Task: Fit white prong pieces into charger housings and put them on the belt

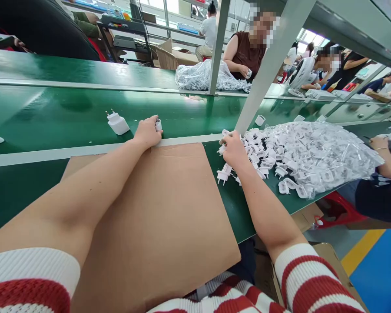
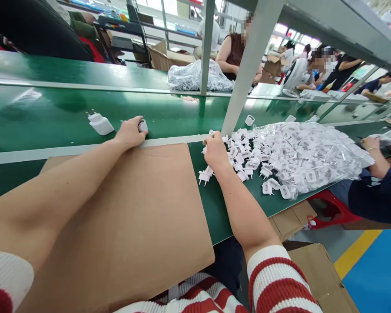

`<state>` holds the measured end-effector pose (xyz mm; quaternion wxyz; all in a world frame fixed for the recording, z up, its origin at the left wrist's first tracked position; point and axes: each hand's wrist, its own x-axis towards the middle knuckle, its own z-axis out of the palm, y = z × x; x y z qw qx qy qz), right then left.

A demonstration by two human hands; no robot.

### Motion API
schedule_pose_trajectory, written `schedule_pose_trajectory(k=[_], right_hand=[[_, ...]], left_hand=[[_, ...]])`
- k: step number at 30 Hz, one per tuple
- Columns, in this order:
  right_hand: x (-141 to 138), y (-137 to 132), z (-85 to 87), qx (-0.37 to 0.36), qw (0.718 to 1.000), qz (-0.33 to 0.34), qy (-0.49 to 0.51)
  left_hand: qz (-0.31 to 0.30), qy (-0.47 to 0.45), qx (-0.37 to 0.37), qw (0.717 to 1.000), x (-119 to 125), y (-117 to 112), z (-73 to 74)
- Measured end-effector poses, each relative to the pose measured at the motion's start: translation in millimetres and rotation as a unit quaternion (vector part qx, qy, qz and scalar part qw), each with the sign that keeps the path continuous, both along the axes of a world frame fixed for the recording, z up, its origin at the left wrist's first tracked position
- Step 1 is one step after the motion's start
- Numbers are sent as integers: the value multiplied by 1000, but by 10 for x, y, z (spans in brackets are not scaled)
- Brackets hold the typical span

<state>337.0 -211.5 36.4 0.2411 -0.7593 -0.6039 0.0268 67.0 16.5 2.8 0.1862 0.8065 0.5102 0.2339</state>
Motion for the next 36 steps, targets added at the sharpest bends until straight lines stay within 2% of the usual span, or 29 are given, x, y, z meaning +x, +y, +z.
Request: schedule_pose_trajectory(k=[3, 5, 8, 10, 12, 14, 18, 21, 24, 29, 32, 36], right_hand=[[-6, 11, -3, 58, 989, 10, 138], [-50, 13, 21, 63, 956, 14, 288], [-176, -27, 110, 14, 865, 56, 498], [-275, -82, 187, -21, 811, 94, 577], [-365, -143, 253, -46, 781, 116, 612], [-443, -199, 298, -69, 771, 123, 621], [-561, -278, 340, -111, 778, 145, 601], [-619, -305, 334, -116, 804, 151, 563], [-659, -317, 282, -80, 853, 151, 494], [-742, -386, 224, 33, 922, 176, 343], [-813, -449, 232, 69, 940, 205, 263], [-897, -481, 215, 82, 954, 223, 185]], left_hand=[[12, -50, -10, 999, -38, 9, 74], [19, -88, 2, 996, -81, -177, 162], [0, -120, 18, 993, -83, -697, 287], [-32, -119, 6, 992, -43, -1100, 332], [-57, -99, -21, 993, 1, -1452, 339], [-67, -83, -46, 993, 22, -1700, 313], [-77, -94, -94, 988, -46, -1906, 246], [-138, -127, -166, 968, -154, -1948, 224], [-187, -154, -186, 952, -235, -1987, 194], [-189, -196, -178, 946, -250, -2032, 122], [-194, -202, -175, 944, -243, -2030, 114], [-192, -206, -166, 945, -243, -2031, 130]])
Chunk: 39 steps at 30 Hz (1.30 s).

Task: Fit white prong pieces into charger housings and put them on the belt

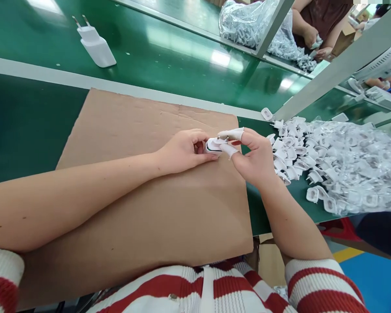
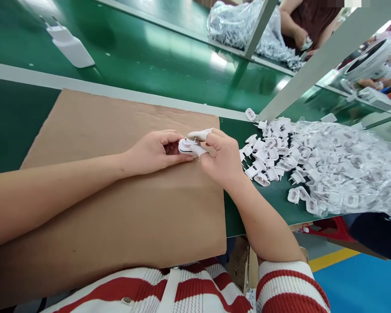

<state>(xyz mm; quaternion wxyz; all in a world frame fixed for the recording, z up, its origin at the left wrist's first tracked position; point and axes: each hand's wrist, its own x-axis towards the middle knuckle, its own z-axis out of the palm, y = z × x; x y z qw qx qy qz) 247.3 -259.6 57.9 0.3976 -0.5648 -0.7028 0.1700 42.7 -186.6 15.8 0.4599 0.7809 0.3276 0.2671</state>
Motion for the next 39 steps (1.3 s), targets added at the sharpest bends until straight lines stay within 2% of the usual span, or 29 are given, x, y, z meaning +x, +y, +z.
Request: schedule_pose_trajectory(k=[8, 19, 25, 31, 34, 37, 39], right_hand=[[-19, 24, -58, 3, 997, 8, -76], [-80, -19, -52, 15, 981, -46, -189], [-81, -4, -62, 9, 981, -65, -181], [-47, 12, -36, -17, 993, -31, -111], [-23, 20, 7, -26, 994, -12, -101], [-11, 27, 38, -29, 995, -6, -100], [-10, 29, 45, -29, 995, -3, -97]], left_hand=[[10, 5, 12, 1000, 9, -15, 25], [30, 11, 12, 999, 20, -51, 25], [58, 10, 13, 998, 43, -79, 16], [-59, 48, -76, 994, -42, 82, 155], [-79, 61, -130, 986, -61, 152, 249], [-98, 56, -228, 967, -48, 210, 331], [-73, 46, -267, 960, -38, 264, 368]])
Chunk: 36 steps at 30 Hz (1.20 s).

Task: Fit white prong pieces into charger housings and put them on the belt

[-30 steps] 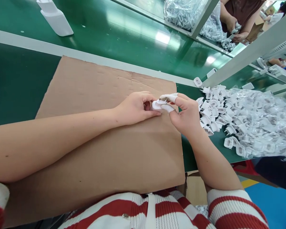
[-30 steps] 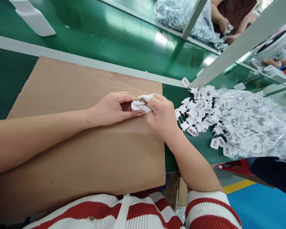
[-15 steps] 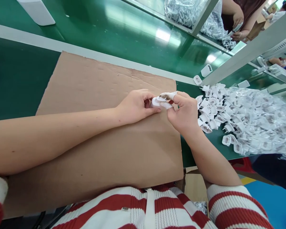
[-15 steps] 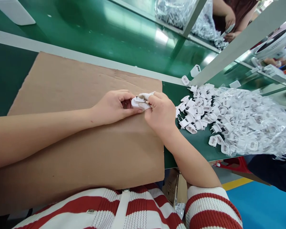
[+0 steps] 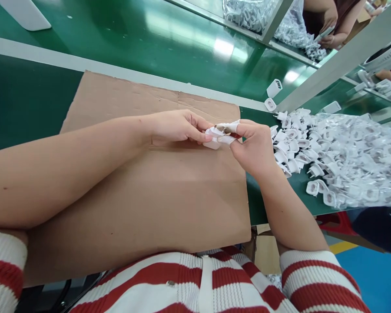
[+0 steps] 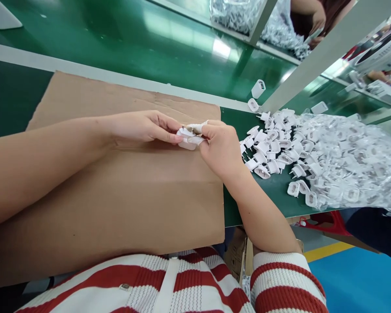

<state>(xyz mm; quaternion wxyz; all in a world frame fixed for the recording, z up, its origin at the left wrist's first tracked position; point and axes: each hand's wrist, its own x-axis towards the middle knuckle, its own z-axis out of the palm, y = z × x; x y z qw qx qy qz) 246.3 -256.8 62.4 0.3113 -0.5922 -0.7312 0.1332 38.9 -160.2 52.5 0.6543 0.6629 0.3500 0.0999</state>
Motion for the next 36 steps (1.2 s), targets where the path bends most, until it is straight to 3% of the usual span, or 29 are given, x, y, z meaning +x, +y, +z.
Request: schedule_pose_trajectory(k=[4, 8, 12, 14, 17, 20, 23, 26, 29, 32, 36], right_hand=[[-20, -14, -8, 0, 1000, -7, 5], [-54, -54, -3, 1, 1000, -14, 19], [49, -25, 22, -56, 995, 7, 85], [209, 56, 15, -72, 993, -16, 96], [541, 234, -44, -36, 991, -129, -14], [831, 410, -150, -81, 958, -214, -174], [975, 537, -250, -166, 928, -234, -236], [1029, 598, -300, -213, 921, -228, -233], [1071, 602, -312, -202, 933, -226, -192], [1098, 586, -319, -143, 948, -241, -151], [1082, 619, -295, -126, 942, -270, -156]], left_hand=[[74, 15, -42, 996, -15, 130, 2], [66, -56, -80, 993, -72, 138, -39], [-8, -56, 4, 998, -91, -5, -85], [-34, -41, 65, 996, -75, -78, -118], [-10, -26, 129, 991, -41, -142, -170], [53, -22, 121, 991, -16, -142, -207], [121, -54, 65, 989, -12, -94, -219], [142, -72, 34, 987, -24, -32, -213], [149, -81, 20, 985, -40, 7, -211], [151, -84, 14, 985, -45, 10, -235], [151, -106, 23, 983, -34, -16, -304]])
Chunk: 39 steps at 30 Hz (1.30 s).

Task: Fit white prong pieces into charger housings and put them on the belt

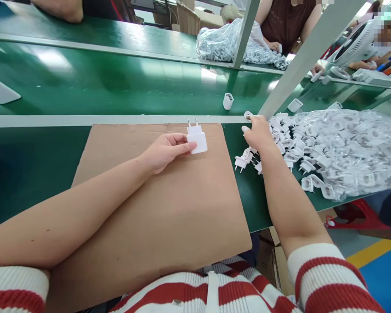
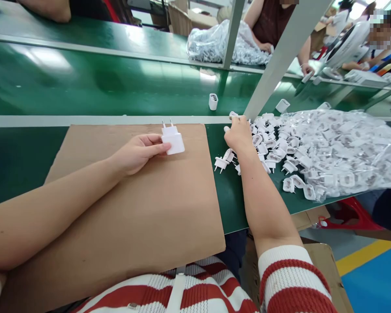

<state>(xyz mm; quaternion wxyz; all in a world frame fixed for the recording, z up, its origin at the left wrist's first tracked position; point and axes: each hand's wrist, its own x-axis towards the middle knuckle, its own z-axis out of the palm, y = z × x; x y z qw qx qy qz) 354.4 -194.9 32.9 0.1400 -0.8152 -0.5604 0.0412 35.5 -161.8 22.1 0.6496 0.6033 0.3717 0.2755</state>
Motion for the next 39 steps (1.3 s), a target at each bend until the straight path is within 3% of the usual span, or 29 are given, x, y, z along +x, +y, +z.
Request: schedule_pose_trajectory(k=[6, 10, 13, 17, 21, 24, 27, 30, 32, 34, 37, 39], right_hand=[[-3, 275, 154, -90, 995, 0, -48], [8, 394, 199, -84, 995, 1, -44], [-25, 328, 197, -55, 998, 10, -4], [-183, 41, 188, 2, 987, 69, 142], [-416, -314, 209, 138, 947, 123, 261], [-509, -480, 243, 163, 919, 166, 319], [-511, -531, 277, 167, 909, 188, 334], [-497, -535, 311, 167, 907, 199, 332], [-502, -539, 337, 179, 909, 189, 326], [-515, -546, 365, 189, 903, 171, 346], [-527, -555, 393, 127, 867, 150, 458], [-525, -556, 395, 49, 822, 147, 548]], left_hand=[[-16, 9, 53, 998, 16, -51, -75], [-17, 12, 86, 996, 33, -94, -103], [8, 9, 83, 996, 46, -57, -105], [93, 40, 112, 988, 55, 316, -85], [222, 104, 193, 950, 18, 1036, -123], [258, 155, 197, 933, -64, 1473, -163], [285, 211, 174, 919, -163, 1604, -160], [356, 268, 211, 870, -175, 1469, -106], [377, 280, 307, 828, -67, 1327, -57], [333, 273, 385, 816, 157, 1224, -23], [227, 274, 369, 859, 626, 1212, -44], [208, 302, 320, 874, 916, 1293, -97]])
